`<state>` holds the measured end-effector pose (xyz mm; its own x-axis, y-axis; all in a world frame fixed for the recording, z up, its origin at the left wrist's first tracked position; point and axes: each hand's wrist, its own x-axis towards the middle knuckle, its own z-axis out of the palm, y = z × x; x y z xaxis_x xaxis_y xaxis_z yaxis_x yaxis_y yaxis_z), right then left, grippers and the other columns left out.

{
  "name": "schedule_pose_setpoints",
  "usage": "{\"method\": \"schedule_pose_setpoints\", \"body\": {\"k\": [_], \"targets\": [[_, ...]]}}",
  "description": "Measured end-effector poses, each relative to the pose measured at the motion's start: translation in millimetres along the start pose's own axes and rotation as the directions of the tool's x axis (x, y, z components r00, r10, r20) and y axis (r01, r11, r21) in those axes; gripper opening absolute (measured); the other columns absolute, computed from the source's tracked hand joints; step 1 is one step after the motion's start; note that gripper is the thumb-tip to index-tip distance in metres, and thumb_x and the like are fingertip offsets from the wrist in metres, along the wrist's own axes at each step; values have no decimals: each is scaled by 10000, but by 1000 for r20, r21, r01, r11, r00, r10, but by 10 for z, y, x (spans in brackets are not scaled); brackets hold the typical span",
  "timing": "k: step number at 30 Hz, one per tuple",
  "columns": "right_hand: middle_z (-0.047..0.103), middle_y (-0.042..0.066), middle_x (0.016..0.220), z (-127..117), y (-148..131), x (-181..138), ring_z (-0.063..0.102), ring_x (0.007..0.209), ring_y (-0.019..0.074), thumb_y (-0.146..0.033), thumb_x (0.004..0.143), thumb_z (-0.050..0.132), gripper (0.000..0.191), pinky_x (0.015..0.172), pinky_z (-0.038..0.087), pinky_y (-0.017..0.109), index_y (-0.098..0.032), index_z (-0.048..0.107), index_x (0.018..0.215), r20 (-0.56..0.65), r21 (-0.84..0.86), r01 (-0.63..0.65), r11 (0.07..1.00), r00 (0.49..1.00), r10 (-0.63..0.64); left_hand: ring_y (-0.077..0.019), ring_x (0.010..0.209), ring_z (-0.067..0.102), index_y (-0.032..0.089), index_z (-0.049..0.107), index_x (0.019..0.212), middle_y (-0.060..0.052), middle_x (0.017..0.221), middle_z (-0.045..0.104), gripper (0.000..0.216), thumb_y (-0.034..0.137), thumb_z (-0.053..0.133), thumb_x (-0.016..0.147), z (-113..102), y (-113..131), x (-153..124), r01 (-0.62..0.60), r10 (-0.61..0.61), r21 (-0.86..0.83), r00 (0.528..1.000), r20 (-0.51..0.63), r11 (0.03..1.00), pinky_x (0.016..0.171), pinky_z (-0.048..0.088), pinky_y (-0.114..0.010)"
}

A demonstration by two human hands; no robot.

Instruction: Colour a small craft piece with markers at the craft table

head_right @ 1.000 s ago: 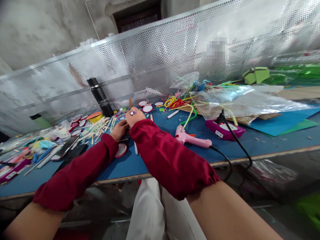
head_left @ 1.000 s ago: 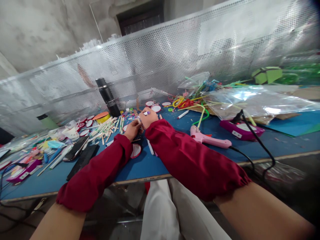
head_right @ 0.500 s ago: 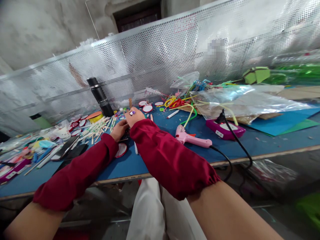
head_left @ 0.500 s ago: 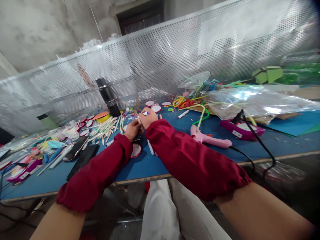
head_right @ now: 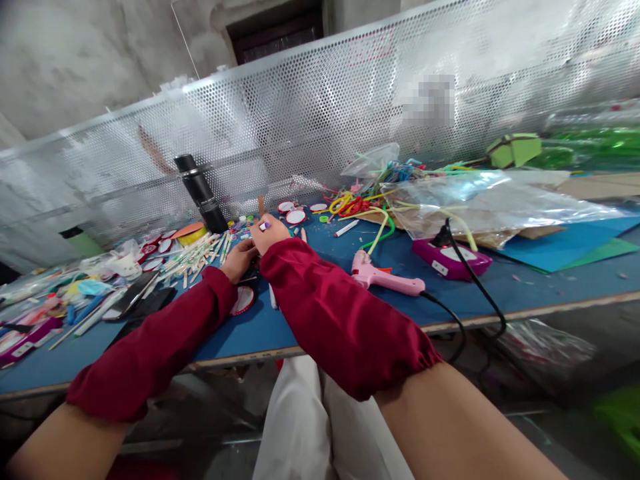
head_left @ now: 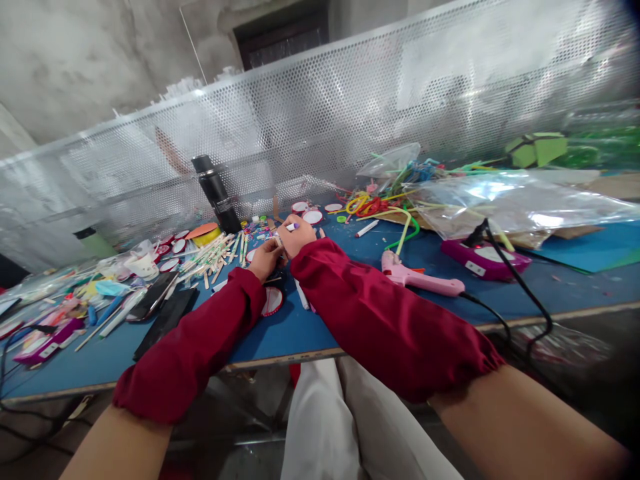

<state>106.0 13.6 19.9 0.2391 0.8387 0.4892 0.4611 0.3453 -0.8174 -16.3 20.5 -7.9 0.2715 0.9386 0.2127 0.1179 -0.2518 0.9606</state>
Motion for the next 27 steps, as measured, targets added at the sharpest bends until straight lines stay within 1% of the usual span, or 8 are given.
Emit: {"method": "schedule_pose_setpoints", "body": {"k": [4,8,14,20,27], "targets": [[531,-41,660,-10,-5,9,445,617,132,-366,805,528,163,576,280,272,-238,520,705,-6,-15,-21,1000,1000,21,-88,443,470,173,546,746,31,564,573,262,380,705,730,-3,-6,-1,7,-7,0,1000,-1,1000,457,339,-231],[546,-37,680,-13,-1,18,450,633,134,-352,808,529,148,594,289,271,-236,529,715,-22,-20,-13,1000,1000,13,-90,448,477,172,548,750,34,564,573,271,384,715,723,-5,-21,4,9,-9,-13,1000,-8,1000,462,347,-231],[534,-37,670,1,6,7,440,622,132,-351,806,522,156,570,280,268,-235,518,702,-7,2,15,1000,1000,-15,-89,444,469,174,543,727,31,557,572,266,378,715,728,2,-15,5,7,-7,-12,1000,-11,1000,463,341,-234],[538,-34,666,14,20,17,442,615,137,-370,803,536,162,585,295,274,-240,529,707,-26,-8,-14,1000,1000,14,-89,442,471,172,544,726,29,559,574,259,371,709,724,5,-2,6,-3,3,-5,1000,-6,1000,459,345,-233],[551,-31,679,22,33,18,452,631,140,-365,806,530,157,596,300,271,-241,528,709,-34,-4,-3,1000,999,3,-86,447,471,170,554,740,23,583,591,252,362,714,714,5,-4,1,13,-13,-16,1000,-15,1000,456,337,-230]]}}
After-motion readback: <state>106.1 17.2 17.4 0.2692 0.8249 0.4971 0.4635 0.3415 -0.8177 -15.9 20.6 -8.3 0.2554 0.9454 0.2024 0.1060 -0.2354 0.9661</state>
